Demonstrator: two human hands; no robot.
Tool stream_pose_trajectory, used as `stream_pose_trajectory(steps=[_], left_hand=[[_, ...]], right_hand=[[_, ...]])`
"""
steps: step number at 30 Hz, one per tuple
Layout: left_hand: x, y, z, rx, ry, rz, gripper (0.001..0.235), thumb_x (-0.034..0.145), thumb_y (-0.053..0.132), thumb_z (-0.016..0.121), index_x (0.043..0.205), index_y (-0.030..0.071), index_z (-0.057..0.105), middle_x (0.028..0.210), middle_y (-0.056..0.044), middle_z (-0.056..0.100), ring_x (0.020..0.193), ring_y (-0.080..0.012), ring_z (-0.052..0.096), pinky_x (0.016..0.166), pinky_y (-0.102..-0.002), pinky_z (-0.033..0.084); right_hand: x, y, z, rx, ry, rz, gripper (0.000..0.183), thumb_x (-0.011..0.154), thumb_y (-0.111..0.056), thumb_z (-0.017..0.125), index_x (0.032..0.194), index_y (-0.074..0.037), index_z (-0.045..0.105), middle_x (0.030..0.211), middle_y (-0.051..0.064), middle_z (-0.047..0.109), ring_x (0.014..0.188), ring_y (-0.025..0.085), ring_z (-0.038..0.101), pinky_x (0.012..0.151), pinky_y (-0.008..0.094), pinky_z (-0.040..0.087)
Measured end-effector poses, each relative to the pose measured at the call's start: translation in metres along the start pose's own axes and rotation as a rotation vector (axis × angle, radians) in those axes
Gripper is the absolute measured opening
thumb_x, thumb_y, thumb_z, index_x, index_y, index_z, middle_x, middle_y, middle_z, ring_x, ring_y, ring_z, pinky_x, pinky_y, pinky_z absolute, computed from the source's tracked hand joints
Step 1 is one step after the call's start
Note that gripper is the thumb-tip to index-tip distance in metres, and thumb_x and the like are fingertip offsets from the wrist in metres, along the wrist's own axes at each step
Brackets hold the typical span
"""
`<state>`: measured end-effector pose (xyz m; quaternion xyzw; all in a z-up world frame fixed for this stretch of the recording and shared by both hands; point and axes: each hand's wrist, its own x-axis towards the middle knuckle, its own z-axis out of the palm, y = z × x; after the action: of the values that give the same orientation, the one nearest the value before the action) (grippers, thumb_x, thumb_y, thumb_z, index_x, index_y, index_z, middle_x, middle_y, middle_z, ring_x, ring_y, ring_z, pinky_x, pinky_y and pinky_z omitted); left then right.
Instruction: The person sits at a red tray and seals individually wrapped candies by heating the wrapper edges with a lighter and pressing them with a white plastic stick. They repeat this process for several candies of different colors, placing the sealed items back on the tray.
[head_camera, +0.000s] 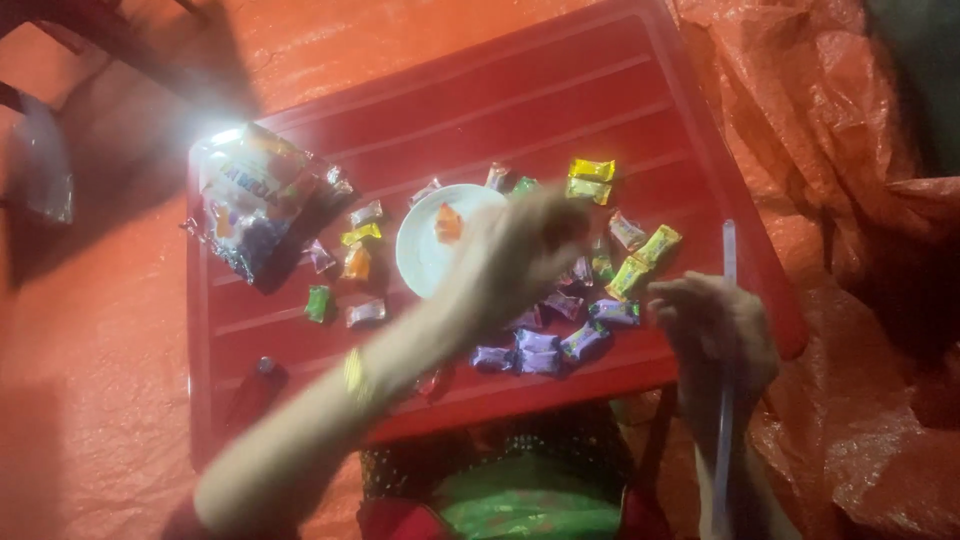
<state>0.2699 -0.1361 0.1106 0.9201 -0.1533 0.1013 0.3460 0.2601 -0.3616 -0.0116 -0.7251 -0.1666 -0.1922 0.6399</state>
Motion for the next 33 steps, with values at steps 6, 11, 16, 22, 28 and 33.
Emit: stream_pose_trajectory(steps=[6, 11, 16, 22, 28, 33], left_hand=[[-0.101, 0.023, 0.013, -0.511, -0.005, -0.533, 0.019, 0.084, 0.011, 0.081, 0.101, 0.009, 0.074, 0.095, -0.006, 0.082, 0.083, -0.0147, 0.081, 0.082, -0.024, 0.069], [-0.148, 0.027, 0.012, -0.588, 0.208, -0.486, 0.016, 0.085, 0.005, 0.080, 0.090, 0.013, 0.067, 0.086, -0.001, 0.072, 0.076, -0.0119, 0.067, 0.068, -0.024, 0.059], [-0.182, 0.028, 0.008, -0.746, 0.290, -0.604, 0.020, 0.082, 0.018, 0.084, 0.095, 0.009, 0.072, 0.090, -0.004, 0.077, 0.080, -0.0124, 0.072, 0.075, -0.024, 0.062], [-0.203, 0.033, 0.004, -1.182, 0.353, -0.784, 0.024, 0.078, 0.014, 0.084, 0.097, -0.001, 0.078, 0.084, -0.012, 0.079, 0.076, -0.0169, 0.075, 0.075, -0.027, 0.064], [-0.217, 0.042, 0.001, -1.389, 0.363, -0.762, 0.028, 0.082, 0.011, 0.081, 0.105, -0.003, 0.077, 0.088, -0.015, 0.077, 0.077, -0.0196, 0.074, 0.078, -0.030, 0.062], [-0.231, 0.044, 0.005, -1.465, 0.404, -0.808, 0.035, 0.079, 0.009, 0.083, 0.111, -0.003, 0.075, 0.093, -0.014, 0.077, 0.077, -0.0240, 0.076, 0.076, -0.033, 0.064]], right_hand=[[-0.025, -0.077, 0.032, 0.170, -0.319, 0.197, 0.044, 0.087, -0.024, 0.077, 0.123, -0.005, 0.060, 0.116, 0.012, 0.076, 0.099, 0.019, 0.081, 0.086, 0.023, 0.070], [-0.047, -0.090, 0.055, 0.305, -0.391, 0.185, 0.028, 0.085, 0.000, 0.078, 0.108, -0.004, 0.064, 0.104, 0.012, 0.073, 0.100, 0.021, 0.076, 0.094, 0.028, 0.067], [-0.059, -0.106, 0.064, 0.302, -0.471, 0.108, 0.028, 0.086, 0.002, 0.077, 0.107, -0.009, 0.063, 0.101, 0.009, 0.073, 0.093, 0.018, 0.075, 0.085, 0.024, 0.066], [-0.072, -0.114, 0.067, 0.257, -0.479, 0.085, 0.025, 0.089, 0.000, 0.076, 0.106, -0.011, 0.061, 0.098, 0.009, 0.073, 0.089, 0.017, 0.076, 0.081, 0.023, 0.067], [-0.083, -0.125, 0.071, 0.331, -0.405, 0.206, 0.029, 0.086, -0.002, 0.077, 0.106, -0.012, 0.058, 0.096, 0.009, 0.072, 0.089, 0.019, 0.074, 0.083, 0.028, 0.065], [-0.091, -0.126, 0.074, 0.430, -0.297, 0.261, 0.029, 0.089, -0.001, 0.076, 0.108, -0.014, 0.058, 0.097, 0.006, 0.069, 0.080, 0.016, 0.074, 0.071, 0.026, 0.068]])
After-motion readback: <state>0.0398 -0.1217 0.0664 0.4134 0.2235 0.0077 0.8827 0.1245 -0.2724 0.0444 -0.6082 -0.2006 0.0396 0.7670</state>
